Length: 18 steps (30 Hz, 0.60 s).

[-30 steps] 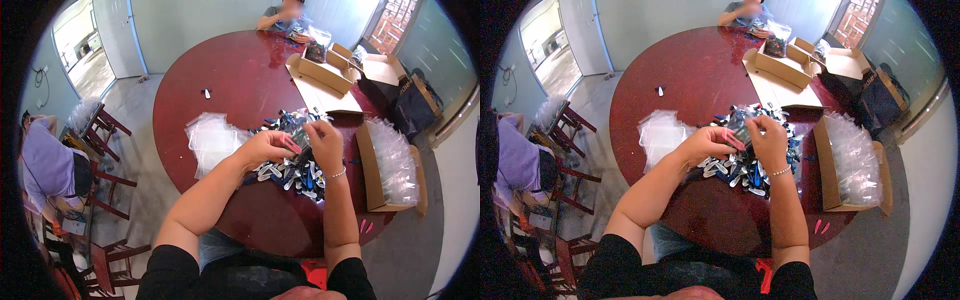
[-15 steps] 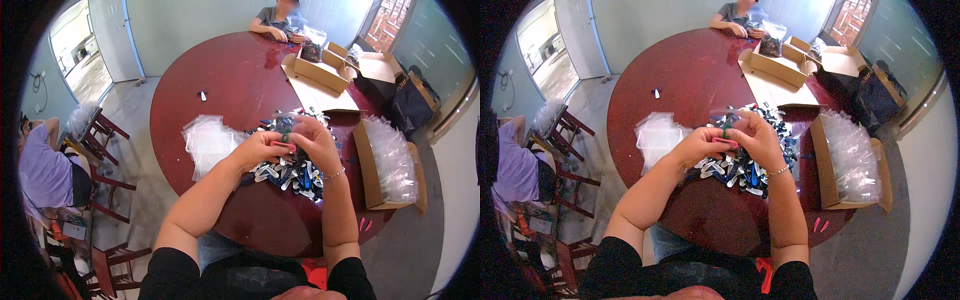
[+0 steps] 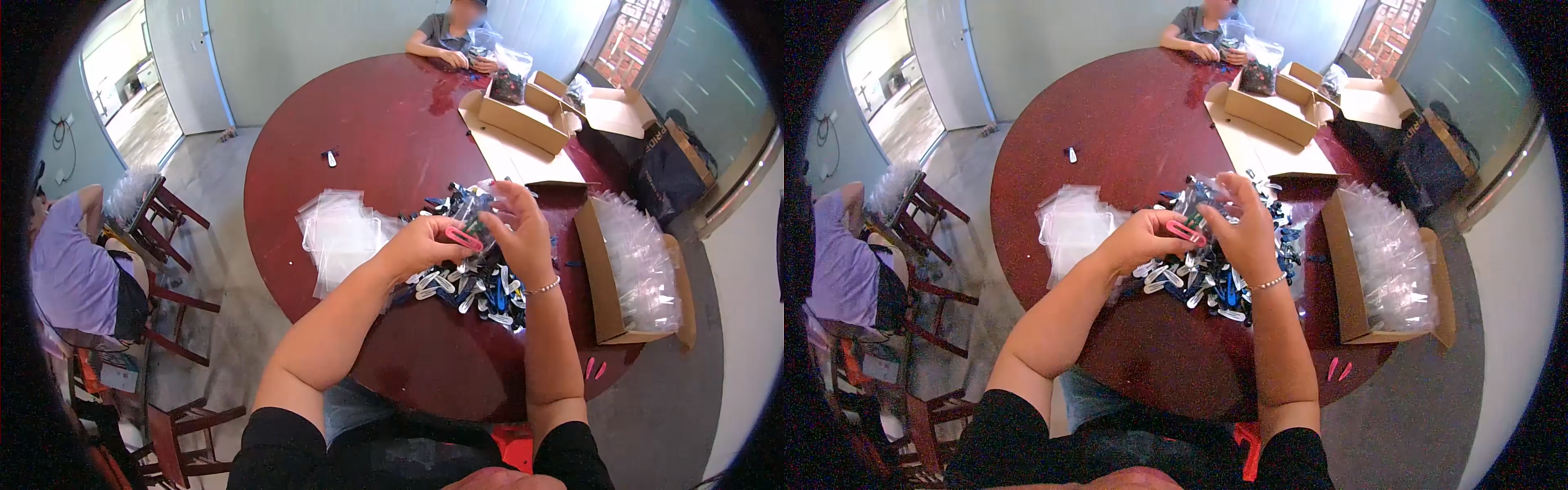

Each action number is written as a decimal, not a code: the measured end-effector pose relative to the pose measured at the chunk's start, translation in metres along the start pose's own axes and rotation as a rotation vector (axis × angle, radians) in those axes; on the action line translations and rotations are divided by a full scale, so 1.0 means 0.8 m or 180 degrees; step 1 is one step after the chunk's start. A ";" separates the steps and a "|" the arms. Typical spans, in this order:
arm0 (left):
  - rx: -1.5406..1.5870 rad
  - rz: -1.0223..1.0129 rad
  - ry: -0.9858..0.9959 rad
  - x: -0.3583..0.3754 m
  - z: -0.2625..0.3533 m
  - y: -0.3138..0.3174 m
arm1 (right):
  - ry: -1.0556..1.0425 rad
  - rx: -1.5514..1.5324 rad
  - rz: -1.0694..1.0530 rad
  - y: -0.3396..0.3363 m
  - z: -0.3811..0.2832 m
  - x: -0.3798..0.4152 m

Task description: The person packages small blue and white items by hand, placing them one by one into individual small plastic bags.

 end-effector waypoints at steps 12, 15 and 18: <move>-0.0149 0.0000 0.0034 0.000 0.003 -0.001 | -0.0699 0.1130 0.0052 -0.016 0.005 -0.003; -0.0077 0.0046 -0.0016 0.002 0.005 -0.003 | -0.0239 0.0687 -0.0180 -0.022 -0.002 -0.005; 0.0077 0.0253 0.0094 0.002 0.005 -0.001 | 0.0450 0.0331 -0.0388 -0.030 -0.006 -0.008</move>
Point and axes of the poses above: each hand's wrist, its own x-axis away from the middle knuckle, its own y-axis out of the palm, z = x × y, the point moved 1 cm from there along -x, towards the middle knuckle, and after that the axes turned 7 degrees about -y, right-handed, at the moved point
